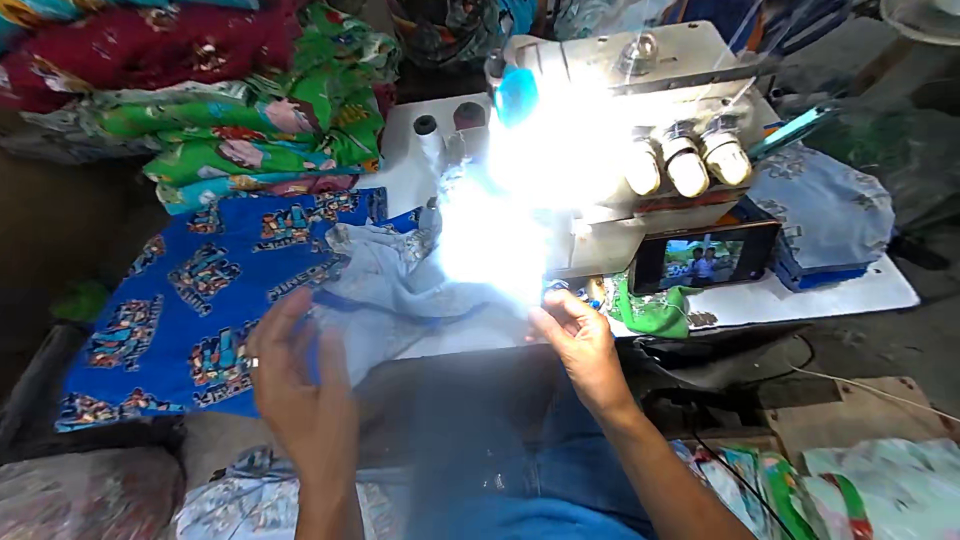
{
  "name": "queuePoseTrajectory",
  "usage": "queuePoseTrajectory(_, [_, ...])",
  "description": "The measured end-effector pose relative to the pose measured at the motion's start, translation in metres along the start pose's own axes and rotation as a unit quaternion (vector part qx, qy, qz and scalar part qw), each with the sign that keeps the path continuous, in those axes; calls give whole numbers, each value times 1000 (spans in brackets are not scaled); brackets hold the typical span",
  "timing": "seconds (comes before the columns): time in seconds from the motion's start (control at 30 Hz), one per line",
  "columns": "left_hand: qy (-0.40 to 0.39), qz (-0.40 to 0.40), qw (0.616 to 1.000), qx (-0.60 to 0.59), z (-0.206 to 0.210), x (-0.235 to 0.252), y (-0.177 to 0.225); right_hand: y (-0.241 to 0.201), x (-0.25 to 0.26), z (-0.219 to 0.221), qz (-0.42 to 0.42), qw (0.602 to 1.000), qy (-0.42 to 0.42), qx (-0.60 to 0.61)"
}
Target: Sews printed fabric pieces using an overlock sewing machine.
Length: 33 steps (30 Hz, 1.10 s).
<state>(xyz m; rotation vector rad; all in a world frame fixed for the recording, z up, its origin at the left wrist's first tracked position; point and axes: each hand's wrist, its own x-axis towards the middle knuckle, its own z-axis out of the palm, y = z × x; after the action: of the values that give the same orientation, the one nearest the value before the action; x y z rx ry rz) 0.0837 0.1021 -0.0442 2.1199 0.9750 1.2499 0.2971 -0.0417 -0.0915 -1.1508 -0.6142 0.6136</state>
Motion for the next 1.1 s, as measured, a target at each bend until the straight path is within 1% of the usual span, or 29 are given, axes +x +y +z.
queuePoseTrajectory(0.1, [-105,124,986,21,36,-6,34,-3,-1,2,9,1000,11,7])
queuePoseTrajectory(0.13, [-132,161,978,30,49,-8,39,-6,-2,2,14,1000,12,17])
queuePoseTrajectory(0.2, [-158,213,963,56,74,-13,35,-12,-3,3,26,999,8,38])
queuePoseTrajectory(0.27, [-155,242,954,87,92,-14,27,-19,-5,3,44,997,0,58])
queuePoseTrajectory(0.37, [-89,280,951,100,107,-7,24,-24,-7,3,70,991,-18,112])
queuePoseTrajectory(0.47, [-33,314,945,81,106,7,23,-25,-8,5,92,983,-29,155])
queuePoseTrajectory(0.57, [-19,315,947,63,83,15,16,-22,-7,8,81,987,-19,135])
queuePoseTrajectory(0.63, [-27,312,946,81,67,12,9,-19,-7,10,66,993,-7,98])
queuePoseTrajectory(0.7, [-61,307,942,123,53,7,5,-14,-5,10,58,996,-2,69])
queuePoseTrajectory(0.8, [-167,299,927,153,38,6,8,-8,-4,11,37,998,7,51])
queuePoseTrajectory(0.87, [-221,291,924,116,33,9,17,-9,-4,10,28,998,16,53])
queuePoseTrajectory(0.9, [-230,284,927,81,33,10,26,-9,-5,9,25,998,17,54])
queuePoseTrajectory(0.97, [-228,262,938,2,38,13,45,-9,-7,8,23,998,18,52])
queuePoseTrajectory(1.03, [-213,223,949,-63,51,17,57,-8,-9,6,20,998,22,52])
queuePoseTrajectory(1.1, [-197,180,960,-86,67,20,61,-9,-9,6,16,997,33,62])
